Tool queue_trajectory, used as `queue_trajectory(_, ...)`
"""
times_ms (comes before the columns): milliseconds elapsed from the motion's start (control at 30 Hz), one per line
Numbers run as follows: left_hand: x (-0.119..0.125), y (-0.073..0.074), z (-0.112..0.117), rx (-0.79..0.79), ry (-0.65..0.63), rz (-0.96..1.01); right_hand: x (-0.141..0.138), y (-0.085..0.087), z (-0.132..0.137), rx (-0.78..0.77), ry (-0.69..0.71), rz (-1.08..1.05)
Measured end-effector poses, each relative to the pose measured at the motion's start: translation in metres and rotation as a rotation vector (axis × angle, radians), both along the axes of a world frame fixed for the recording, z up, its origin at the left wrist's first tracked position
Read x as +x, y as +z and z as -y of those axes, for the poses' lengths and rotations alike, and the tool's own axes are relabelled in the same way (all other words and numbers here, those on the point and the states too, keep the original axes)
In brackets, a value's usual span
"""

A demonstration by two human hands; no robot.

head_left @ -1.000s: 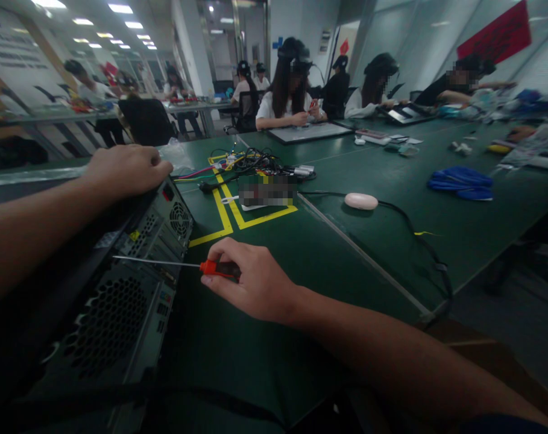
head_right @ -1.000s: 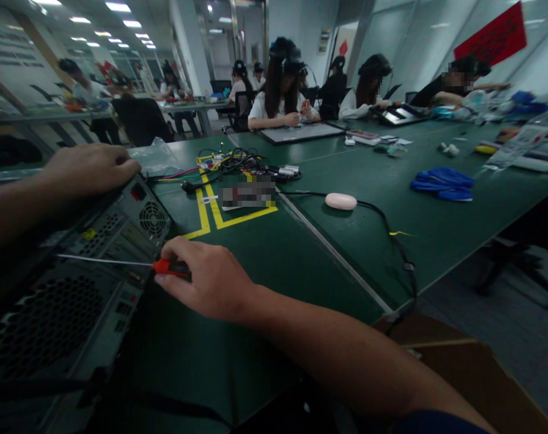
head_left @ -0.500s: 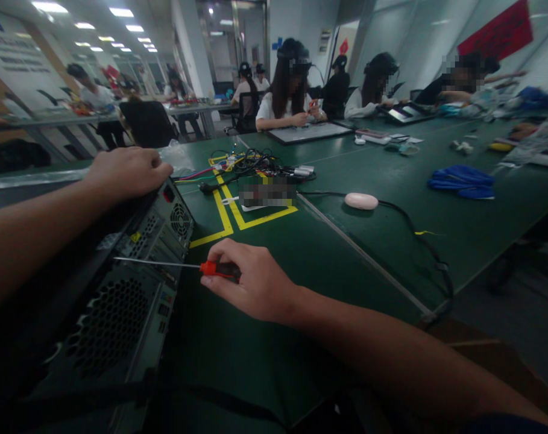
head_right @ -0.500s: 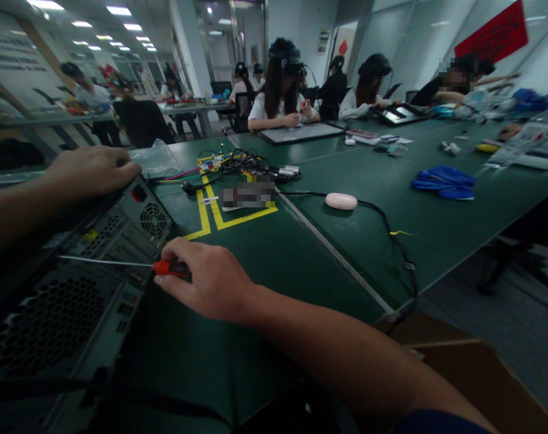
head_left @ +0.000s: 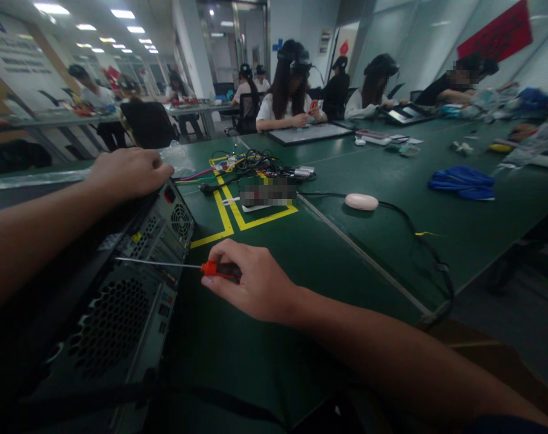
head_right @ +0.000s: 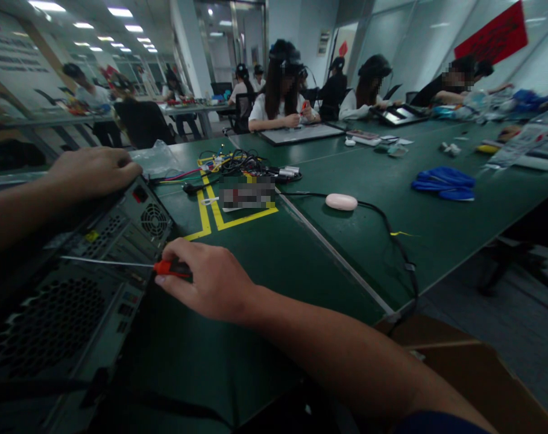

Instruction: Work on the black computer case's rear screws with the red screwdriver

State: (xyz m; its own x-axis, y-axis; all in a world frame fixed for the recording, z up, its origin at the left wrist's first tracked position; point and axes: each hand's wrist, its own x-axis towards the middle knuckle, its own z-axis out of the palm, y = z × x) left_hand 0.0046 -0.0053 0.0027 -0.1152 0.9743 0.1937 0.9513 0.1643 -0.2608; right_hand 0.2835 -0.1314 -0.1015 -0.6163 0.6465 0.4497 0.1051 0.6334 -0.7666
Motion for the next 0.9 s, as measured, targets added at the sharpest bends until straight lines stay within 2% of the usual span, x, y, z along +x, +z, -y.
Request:
queue_trajectory(567, -0.0036, -0.0021, -0.0037, 0.008, -0.022, 0.004, -0.0009, -0.0019, -0.0021, 0.117, -0.043, -0.025)
queue_trajectory(900, -0.0027, -0.0020, -0.0026, 0.007, -0.021, -0.008, -0.0003, -0.0007, 0.0011, 0.024, -0.037, 0.008)
